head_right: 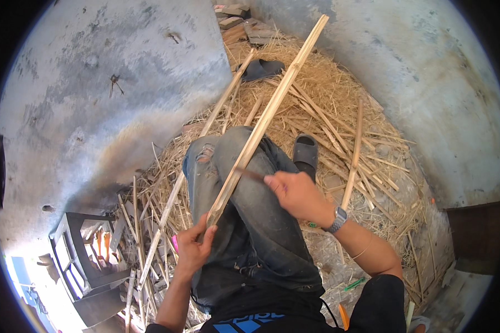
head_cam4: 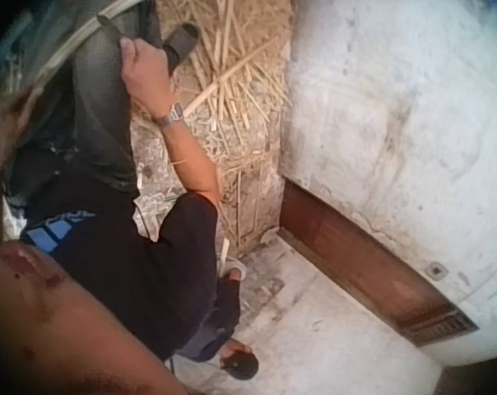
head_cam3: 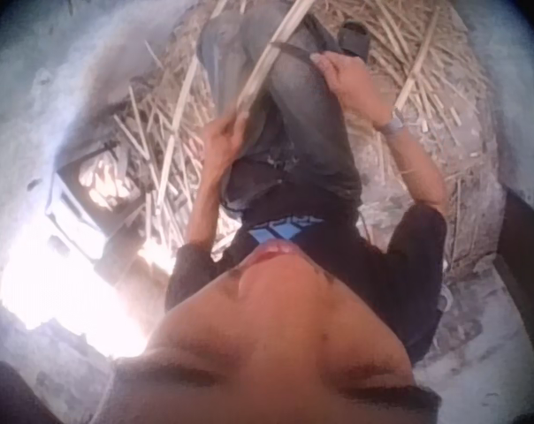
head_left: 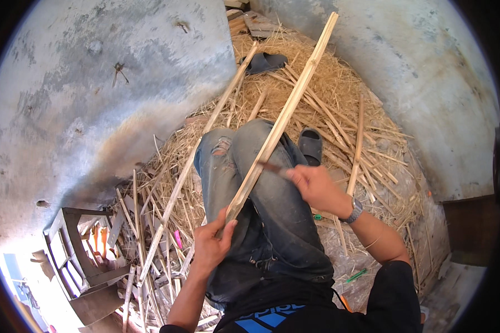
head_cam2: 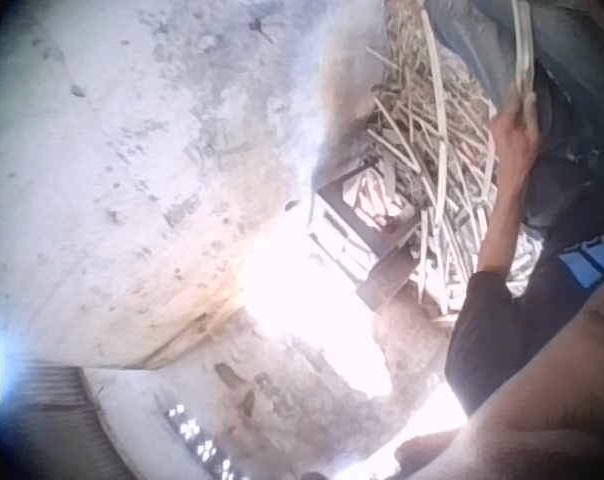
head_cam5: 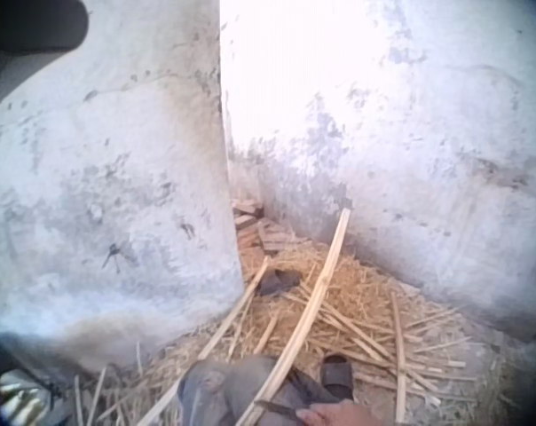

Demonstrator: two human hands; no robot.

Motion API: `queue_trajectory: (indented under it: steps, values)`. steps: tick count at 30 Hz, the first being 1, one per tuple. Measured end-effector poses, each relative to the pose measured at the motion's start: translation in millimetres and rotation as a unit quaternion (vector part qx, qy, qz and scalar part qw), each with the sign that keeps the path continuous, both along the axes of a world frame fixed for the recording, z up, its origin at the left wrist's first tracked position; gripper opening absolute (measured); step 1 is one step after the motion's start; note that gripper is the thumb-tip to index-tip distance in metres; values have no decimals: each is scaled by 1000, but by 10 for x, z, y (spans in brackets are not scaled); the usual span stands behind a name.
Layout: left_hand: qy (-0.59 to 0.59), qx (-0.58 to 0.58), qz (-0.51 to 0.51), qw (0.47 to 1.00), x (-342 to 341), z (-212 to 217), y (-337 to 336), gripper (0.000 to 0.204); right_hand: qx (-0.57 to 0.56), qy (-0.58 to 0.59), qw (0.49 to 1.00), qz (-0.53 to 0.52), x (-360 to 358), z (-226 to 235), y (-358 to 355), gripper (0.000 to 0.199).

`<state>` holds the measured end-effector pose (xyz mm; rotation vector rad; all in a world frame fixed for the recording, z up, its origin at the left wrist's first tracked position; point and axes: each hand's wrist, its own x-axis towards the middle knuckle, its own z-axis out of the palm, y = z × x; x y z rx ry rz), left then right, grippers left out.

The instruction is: The person scrapes a long bamboo pole with a small knife, removing outer layers and smoothing the surface by hand while sitting among wood shavings.

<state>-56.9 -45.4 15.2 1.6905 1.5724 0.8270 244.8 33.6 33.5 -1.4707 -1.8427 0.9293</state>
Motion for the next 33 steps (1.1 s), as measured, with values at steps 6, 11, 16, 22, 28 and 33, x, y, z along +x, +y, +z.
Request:
queue_trajectory:
  steps: [6, 11, 16, 22, 28, 33]
  values:
    - [19, 26, -10, 999, 86, 106, 95, 38, 102, -37, 979, -173, 434, 16, 461, 49]
    - [28, 58, -7, 998, 83, 26, 79, 38, 99, -52, 978, -177, 516, 51, 644, 49]
    - [33, 48, 2, 998, 64, -6, 44, 39, 60, -75, 990, -108, 383, 3, 407, 49]
    - [24, 64, -8, 998, 61, -30, 67, 39, 65, -72, 986, -136, 495, 119, 603, 49]
    - [25, 41, -7, 999, 12, -12, 79, 38, 70, -58, 989, -117, 491, 12, 482, 51]
    - [4, 77, -12, 997, 22, -58, 111, 37, 41, -57, 987, -144, 592, 86, 662, 51]
